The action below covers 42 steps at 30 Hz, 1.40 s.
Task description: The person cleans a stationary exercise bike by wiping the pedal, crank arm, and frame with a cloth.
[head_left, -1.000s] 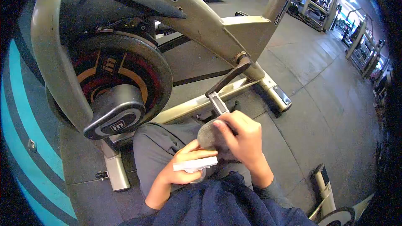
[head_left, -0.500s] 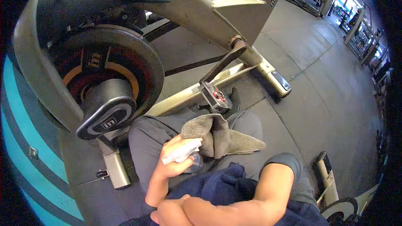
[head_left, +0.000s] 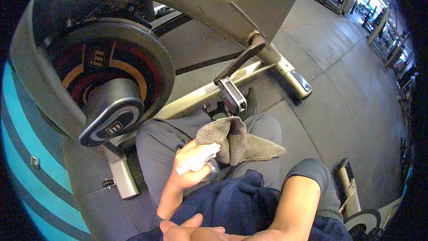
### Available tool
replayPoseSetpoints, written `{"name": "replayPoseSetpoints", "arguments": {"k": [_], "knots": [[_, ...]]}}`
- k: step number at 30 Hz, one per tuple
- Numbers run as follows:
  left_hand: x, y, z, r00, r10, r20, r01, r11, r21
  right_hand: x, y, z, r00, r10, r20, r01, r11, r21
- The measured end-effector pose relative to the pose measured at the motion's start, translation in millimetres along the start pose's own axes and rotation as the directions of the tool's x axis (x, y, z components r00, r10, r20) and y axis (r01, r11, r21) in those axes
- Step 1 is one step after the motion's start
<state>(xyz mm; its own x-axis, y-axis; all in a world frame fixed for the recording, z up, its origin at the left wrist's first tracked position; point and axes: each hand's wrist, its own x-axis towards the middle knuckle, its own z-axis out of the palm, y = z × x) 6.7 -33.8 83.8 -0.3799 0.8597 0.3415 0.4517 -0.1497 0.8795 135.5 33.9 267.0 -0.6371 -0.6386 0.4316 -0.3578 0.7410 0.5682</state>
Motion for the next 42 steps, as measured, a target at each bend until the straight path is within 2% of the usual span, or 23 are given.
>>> {"name": "replayPoseSetpoints", "arguments": {"k": [2, 9, 11, 15, 21, 24, 29, 32, 34, 36, 38, 39, 40, 41, 42], "knots": [[0.6, -0.8, 2.2, 0.999, 0.046, -0.017, -0.047, 0.999, -0.002, 2.0, 0.9, 1.4, 1.000, -0.005, 0.006, 0.005, 1.000, -0.009], [1.2, 0.1, 4.4, 0.999, 0.014, -0.032, -0.015, 0.999, -0.050, 6.2, 7.0, 6.8, 1.000, -0.008, 0.022, 0.008, 0.999, -0.038], [2.6, 0.0, 3.9, 0.996, 0.081, -0.040, -0.082, 0.996, -0.021, 6.4, 7.5, 7.8, 1.000, -0.008, 0.024, 0.009, 0.999, -0.043], [1.7, -3.1, 4.7, 0.992, 0.117, -0.039, -0.116, 0.993, 0.028, 7.3, 6.5, 7.9, 0.999, -0.011, 0.040, 0.013, 0.998, -0.054], [-0.1, -4.3, 5.3, 0.994, 0.094, -0.049, -0.094, 0.996, 0.005, 7.7, 6.0, 8.4, 0.999, -0.009, 0.053, 0.013, 0.997, -0.074], [0.4, -1.2, 2.7, 0.995, 0.102, -0.022, -0.101, 0.993, 0.061, 9.1, 5.0, 7.5, 0.998, -0.009, 0.067, 0.015, 0.996, -0.092], [-0.9, 1.8, 2.8, 0.999, 0.022, -0.037, -0.023, 1.000, -0.018, 9.8, 2.0, 4.9, 0.993, -0.010, 0.114, 0.026, 0.990, -0.136], [-2.0, -1.9, 3.2, 0.997, 0.072, -0.040, -0.072, 0.997, 0.008, 11.2, -3.4, -1.2, 0.982, -0.023, 0.186, 0.060, 0.978, -0.200], [-2.3, -0.6, 3.8, 0.997, 0.054, -0.049, -0.055, 0.998, -0.012, 10.6, -11.8, -8.0, 0.955, -0.039, 0.294, 0.125, 0.952, -0.280], [-2.6, -0.7, 3.3, 0.998, 0.036, -0.058, -0.038, 0.999, -0.033, 9.3, -19.0, -16.9, 0.882, -0.061, 0.467, 0.248, 0.902, -0.353], [-2.7, -2.6, 1.9, 0.993, 0.106, -0.052, -0.105, 0.994, 0.008, 5.1, -22.5, -20.5, 0.804, -0.049, 0.593, 0.318, 0.878, -0.358], [-2.2, -0.2, 0.0, 0.993, 0.108, -0.052, -0.107, 0.994, 0.005, 6.4, -23.4, -22.5, 0.798, -0.017, 0.602, 0.288, 0.889, -0.357], [-1.9, 4.2, -3.2, 0.999, 0.050, -0.015, -0.050, 0.999, 0.012, 1.2, -21.4, -15.9, 0.844, 0.169, 0.509, 0.010, 0.944, -0.330], [-2.3, 6.9, -7.4, 1.000, -0.007, 0.021, 0.006, 1.000, 0.024, -3.3, -18.3, -9.2, 0.852, 0.347, 0.393, -0.263, 0.932, -0.251], [0.3, 6.1, -12.9, 1.000, 0.008, 0.017, -0.008, 1.000, 0.029, -17.6, 5.6, 2.9, 0.845, 0.424, 0.324, -0.453, 0.891, 0.016]]}}
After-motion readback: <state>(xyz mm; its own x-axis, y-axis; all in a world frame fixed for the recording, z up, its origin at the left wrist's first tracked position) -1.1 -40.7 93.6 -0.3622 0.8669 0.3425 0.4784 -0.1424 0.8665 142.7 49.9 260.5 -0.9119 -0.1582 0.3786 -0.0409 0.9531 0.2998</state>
